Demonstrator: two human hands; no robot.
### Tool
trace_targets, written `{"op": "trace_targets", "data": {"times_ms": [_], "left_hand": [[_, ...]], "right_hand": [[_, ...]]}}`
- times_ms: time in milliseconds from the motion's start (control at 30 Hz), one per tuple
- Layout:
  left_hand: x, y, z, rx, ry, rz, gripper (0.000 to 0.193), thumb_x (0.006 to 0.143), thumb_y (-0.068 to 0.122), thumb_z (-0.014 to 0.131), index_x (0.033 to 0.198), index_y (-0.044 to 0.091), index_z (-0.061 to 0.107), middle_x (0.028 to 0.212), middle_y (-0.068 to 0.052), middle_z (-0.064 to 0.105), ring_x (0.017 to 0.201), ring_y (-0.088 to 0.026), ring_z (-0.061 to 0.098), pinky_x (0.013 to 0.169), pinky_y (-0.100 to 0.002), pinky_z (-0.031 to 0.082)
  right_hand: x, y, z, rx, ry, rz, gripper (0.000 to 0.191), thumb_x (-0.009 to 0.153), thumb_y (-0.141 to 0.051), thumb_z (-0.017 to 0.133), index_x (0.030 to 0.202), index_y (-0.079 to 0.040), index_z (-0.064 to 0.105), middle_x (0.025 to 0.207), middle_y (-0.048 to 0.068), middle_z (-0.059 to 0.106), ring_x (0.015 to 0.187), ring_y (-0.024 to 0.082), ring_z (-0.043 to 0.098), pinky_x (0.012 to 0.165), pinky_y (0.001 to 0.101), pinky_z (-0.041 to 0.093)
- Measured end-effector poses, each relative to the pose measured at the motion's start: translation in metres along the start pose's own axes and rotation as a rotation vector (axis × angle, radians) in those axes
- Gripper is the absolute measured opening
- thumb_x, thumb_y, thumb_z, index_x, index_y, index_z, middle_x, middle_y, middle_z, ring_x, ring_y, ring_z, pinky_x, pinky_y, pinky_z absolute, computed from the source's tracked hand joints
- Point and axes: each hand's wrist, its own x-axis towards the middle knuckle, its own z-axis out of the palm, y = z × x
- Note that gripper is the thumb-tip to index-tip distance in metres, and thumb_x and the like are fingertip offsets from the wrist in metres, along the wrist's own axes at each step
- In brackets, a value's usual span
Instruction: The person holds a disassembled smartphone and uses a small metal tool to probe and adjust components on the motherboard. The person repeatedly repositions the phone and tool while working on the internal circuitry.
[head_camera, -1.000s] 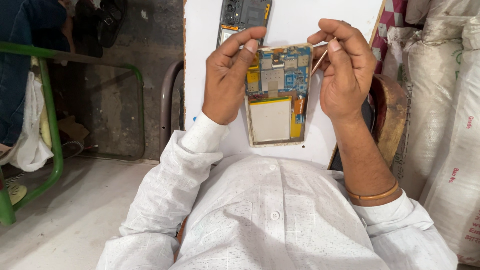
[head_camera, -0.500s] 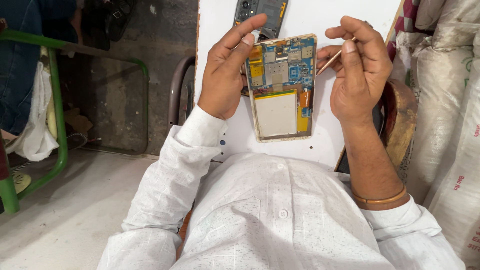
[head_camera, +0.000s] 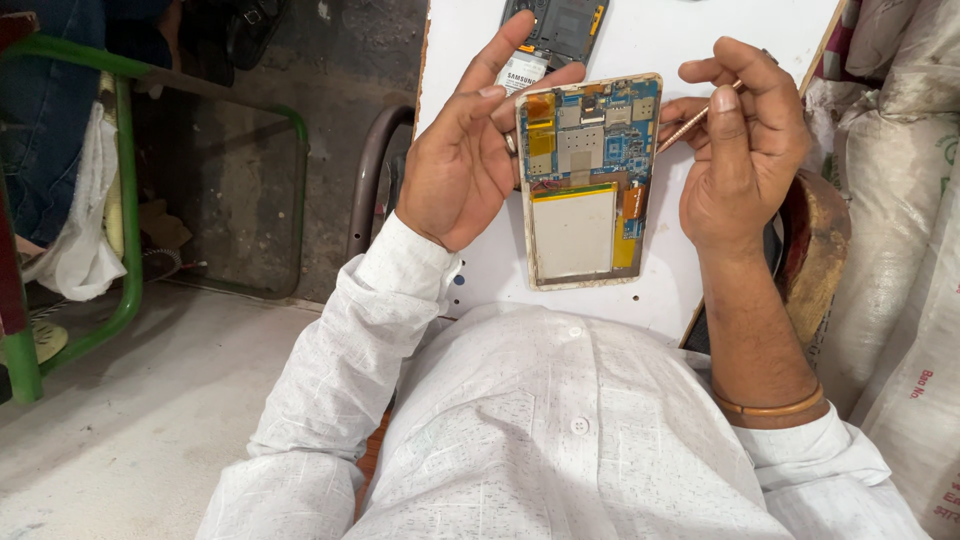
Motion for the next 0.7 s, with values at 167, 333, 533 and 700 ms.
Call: {"op": "trace_targets", "data": {"times_ms": [167, 333, 533, 700], "left_hand": [[-0.001, -0.004, -0.010, 0.038, 0.009, -0.014, 0.070, 0.104, -0.001, 0.037, 0.168, 0.019, 0.018, 0.164, -0.027, 0.044, 0.146, -0.031, 0.052, 0.122, -0.043, 0.051], [0.001, -0.009, -0.011, 0.084, 0.012, -0.045, 0.078, 0.099, -0.012, 0.042, 0.167, 0.020, 0.020, 0.163, -0.027, 0.045, 0.147, -0.032, 0.053, 0.125, -0.044, 0.049], [-0.002, -0.011, -0.011, 0.149, -0.031, -0.034, 0.077, 0.102, -0.014, 0.044, 0.167, 0.019, 0.022, 0.162, -0.026, 0.047, 0.149, -0.030, 0.052, 0.128, -0.045, 0.048], [-0.003, -0.010, -0.007, 0.172, -0.048, -0.078, 0.076, 0.103, -0.014, 0.044, 0.167, 0.021, 0.021, 0.163, -0.024, 0.048, 0.152, -0.031, 0.049, 0.127, -0.048, 0.049]], "right_hand": [[0.004, 0.002, 0.003, -0.028, -0.025, -0.027, 0.024, 0.124, -0.007, 0.046, 0.146, 0.002, 0.052, 0.126, 0.019, 0.066, 0.093, 0.018, 0.074, 0.076, 0.0302, 0.065], [0.004, 0.004, 0.002, -0.035, -0.019, -0.049, 0.024, 0.123, -0.007, 0.049, 0.144, 0.002, 0.053, 0.124, 0.019, 0.067, 0.088, 0.017, 0.072, 0.074, 0.0286, 0.064], [0.001, 0.009, 0.001, -0.144, 0.012, -0.084, 0.023, 0.120, -0.004, 0.053, 0.141, 0.004, 0.056, 0.119, 0.017, 0.066, 0.105, 0.016, 0.068, 0.080, 0.0288, 0.063], [0.005, 0.005, 0.002, -0.113, 0.084, -0.060, 0.021, 0.117, -0.004, 0.053, 0.136, 0.002, 0.060, 0.112, 0.014, 0.068, 0.099, 0.015, 0.070, 0.076, 0.0264, 0.062]]}}
